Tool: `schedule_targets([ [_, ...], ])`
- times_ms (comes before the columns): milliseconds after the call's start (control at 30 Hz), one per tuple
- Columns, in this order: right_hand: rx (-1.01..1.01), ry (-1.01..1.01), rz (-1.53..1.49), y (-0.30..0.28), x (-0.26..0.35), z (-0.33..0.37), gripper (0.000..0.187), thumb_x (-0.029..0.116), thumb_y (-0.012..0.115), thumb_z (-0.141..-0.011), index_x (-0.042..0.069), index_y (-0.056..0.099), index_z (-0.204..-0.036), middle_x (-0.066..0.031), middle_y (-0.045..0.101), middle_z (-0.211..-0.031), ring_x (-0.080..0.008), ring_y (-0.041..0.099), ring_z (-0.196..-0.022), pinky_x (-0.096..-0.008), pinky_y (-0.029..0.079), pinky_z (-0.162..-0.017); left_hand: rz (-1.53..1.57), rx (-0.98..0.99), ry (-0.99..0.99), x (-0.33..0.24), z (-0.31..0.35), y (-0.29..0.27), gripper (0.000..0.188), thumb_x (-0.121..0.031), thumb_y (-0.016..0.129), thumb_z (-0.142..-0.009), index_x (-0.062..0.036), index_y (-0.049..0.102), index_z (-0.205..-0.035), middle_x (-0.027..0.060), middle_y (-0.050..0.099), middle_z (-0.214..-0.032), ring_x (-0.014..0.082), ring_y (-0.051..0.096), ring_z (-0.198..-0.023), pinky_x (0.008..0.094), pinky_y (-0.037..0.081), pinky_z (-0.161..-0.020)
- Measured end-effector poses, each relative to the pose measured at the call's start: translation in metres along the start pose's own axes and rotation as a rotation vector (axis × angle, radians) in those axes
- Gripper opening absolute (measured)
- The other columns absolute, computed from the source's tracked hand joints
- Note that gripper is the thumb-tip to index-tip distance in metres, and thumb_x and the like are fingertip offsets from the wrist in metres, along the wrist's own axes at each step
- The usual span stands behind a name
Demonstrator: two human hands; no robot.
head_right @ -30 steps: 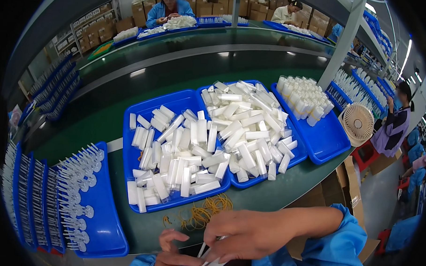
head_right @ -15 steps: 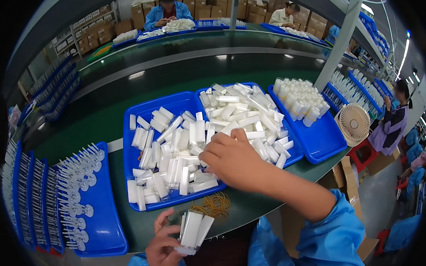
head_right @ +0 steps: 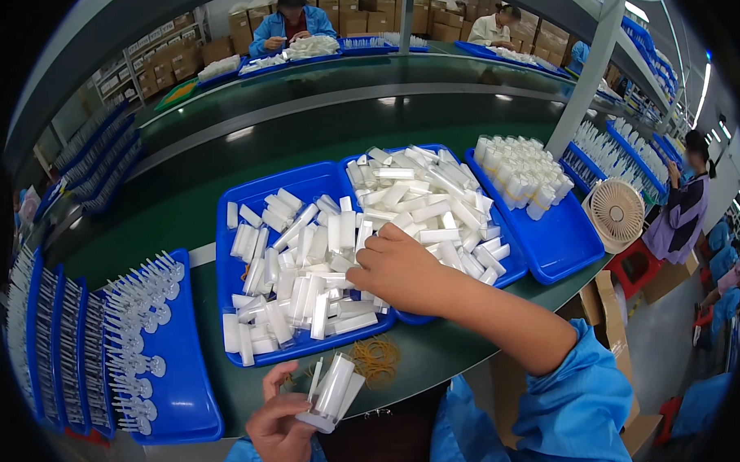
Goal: The worker is assembling small white reed diffuser or inhaler components, inserting sticks into plastic tubes and bundling them with rubber bands on a production line.
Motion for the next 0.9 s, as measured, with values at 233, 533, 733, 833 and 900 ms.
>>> schedule_targets([
  [233, -0.116, 0.585, -1.539, -0.01, -0.002, 0.025, 0.014, 0.009, 0.061, -0.083, 0.004, 0.056, -0.095, -0.0023, 0.055, -0.09, -0.0085, 0.054, -0.08, -0.0216, 0.045, -0.067, -0.274, 0.153, 0.279, -0.03, -0.009, 0.02, 0.011, -0.01, 0.07, -0.071, -0.0061, 0.066, -0.081, 0.008, 0.062, -0.08, 0.0233, 0.058, -0.084, 0.0489, 0.028, -0.095],
  [533, 0.026, 0.591, -2.237, 0.016, 0.033, 0.036, 0.014, 0.016, 0.058, -0.088, 0.006, 0.049, -0.092, 0.0016, 0.049, -0.082, -0.0022, 0.036, -0.061, -0.0177, 0.027, -0.051, -0.333, 0.25, 0.298, -0.029, -0.008, 0.039, 0.012, -0.01, 0.07, -0.068, -0.0097, 0.068, -0.08, 0.003, 0.064, -0.079, 0.0179, 0.06, -0.079, 0.0473, 0.027, -0.095],
  [733, 0.048, 0.614, -2.102, 0.012, 0.038, 0.039, 0.014, 0.017, 0.056, -0.089, 0.006, 0.049, -0.094, 0.0002, 0.051, -0.083, -0.0058, 0.042, -0.063, -0.0212, 0.034, -0.054, -0.329, 0.278, 0.273, -0.028, -0.01, 0.043, 0.013, -0.01, 0.07, -0.067, -0.0102, 0.068, -0.08, 0.0038, 0.064, -0.078, 0.0195, 0.06, -0.08, 0.0467, 0.029, -0.093],
  [833, 0.05, 0.37, -1.5, -0.018, 0.03, 0.036, 0.014, 0.018, 0.053, -0.091, 0.005, 0.048, -0.094, -0.0021, 0.051, -0.083, -0.0103, 0.048, -0.068, -0.0252, 0.039, -0.058, -0.318, 0.302, 0.218, -0.025, -0.011, 0.043, 0.011, -0.012, 0.07, -0.068, -0.0107, 0.068, -0.078, 0.0039, 0.064, -0.078, 0.0216, 0.059, -0.083, 0.0471, 0.03, -0.093],
  [900, 0.048, 0.216, -1.279, -0.033, 0.033, 0.036, 0.014, 0.018, 0.051, -0.091, 0.004, 0.047, -0.093, -0.0037, 0.051, -0.082, -0.0126, 0.049, -0.07, -0.0272, 0.04, -0.061, -0.322, 0.347, 0.129, -0.016, -0.011, 0.043, 0.01, -0.013, 0.069, -0.068, -0.0113, 0.068, -0.077, 0.0038, 0.063, -0.079, 0.0238, 0.057, -0.088, 0.0474, 0.029, -0.093],
])
Point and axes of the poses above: each hand's wrist, its own z-axis away from the middle knuckle, its own y-axis out of the palm, x = y × z, the point moved 9 cm from there along -z, towards the middle knuckle
